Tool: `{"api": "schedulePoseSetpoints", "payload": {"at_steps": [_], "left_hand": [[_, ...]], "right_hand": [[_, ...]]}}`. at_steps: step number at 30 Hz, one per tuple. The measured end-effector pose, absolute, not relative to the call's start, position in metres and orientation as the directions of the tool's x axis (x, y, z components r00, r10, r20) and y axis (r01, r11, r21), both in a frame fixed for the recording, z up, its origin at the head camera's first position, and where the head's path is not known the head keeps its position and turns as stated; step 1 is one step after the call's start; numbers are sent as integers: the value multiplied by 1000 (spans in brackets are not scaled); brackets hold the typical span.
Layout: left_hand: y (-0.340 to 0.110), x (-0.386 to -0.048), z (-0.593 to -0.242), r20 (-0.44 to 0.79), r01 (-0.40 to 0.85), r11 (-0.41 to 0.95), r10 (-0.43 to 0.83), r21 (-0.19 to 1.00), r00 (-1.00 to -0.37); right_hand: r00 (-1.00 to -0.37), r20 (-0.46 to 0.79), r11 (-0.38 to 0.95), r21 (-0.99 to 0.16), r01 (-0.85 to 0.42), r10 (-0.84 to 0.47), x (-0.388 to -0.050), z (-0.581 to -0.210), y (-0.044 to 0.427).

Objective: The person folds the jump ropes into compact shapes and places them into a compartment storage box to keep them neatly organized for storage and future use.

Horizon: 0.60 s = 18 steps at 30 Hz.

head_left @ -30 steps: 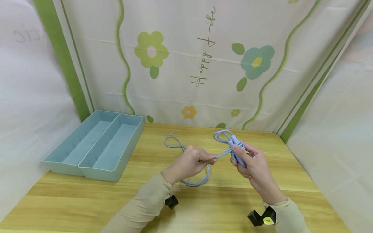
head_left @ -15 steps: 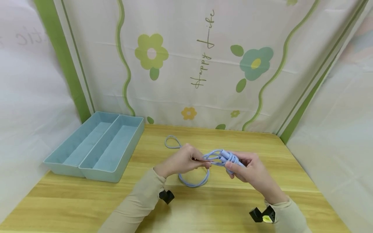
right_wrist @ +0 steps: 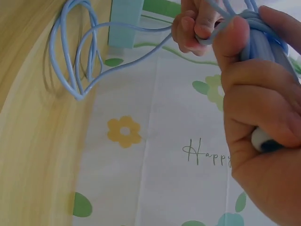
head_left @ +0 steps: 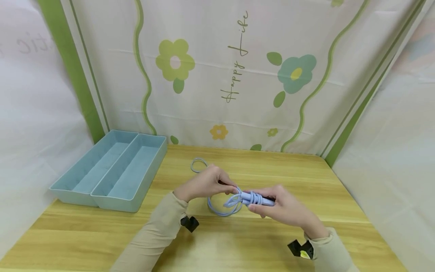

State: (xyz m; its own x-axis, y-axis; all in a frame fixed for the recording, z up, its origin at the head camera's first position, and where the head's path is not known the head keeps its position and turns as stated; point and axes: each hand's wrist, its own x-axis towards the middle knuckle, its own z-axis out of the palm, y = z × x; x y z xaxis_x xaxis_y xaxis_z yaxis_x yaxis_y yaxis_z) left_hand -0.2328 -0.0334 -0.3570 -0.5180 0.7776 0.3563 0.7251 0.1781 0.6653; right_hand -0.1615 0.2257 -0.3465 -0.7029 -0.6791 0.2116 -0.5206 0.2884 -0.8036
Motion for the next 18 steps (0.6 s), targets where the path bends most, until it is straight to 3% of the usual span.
{"api": "schedulePoseSetpoints", "payload": {"at_steps": [10,18], "left_hand": [[-25,-219,-349,405,841,260,784,475,-471],[-15,-202,-343,424,867,391,759,310,-494]], "right_hand": [[-689,250,479,-560,-676,-680,-160,-355,214],[-747,258,611,-444,-655,-613,-156,-357,206]]}}
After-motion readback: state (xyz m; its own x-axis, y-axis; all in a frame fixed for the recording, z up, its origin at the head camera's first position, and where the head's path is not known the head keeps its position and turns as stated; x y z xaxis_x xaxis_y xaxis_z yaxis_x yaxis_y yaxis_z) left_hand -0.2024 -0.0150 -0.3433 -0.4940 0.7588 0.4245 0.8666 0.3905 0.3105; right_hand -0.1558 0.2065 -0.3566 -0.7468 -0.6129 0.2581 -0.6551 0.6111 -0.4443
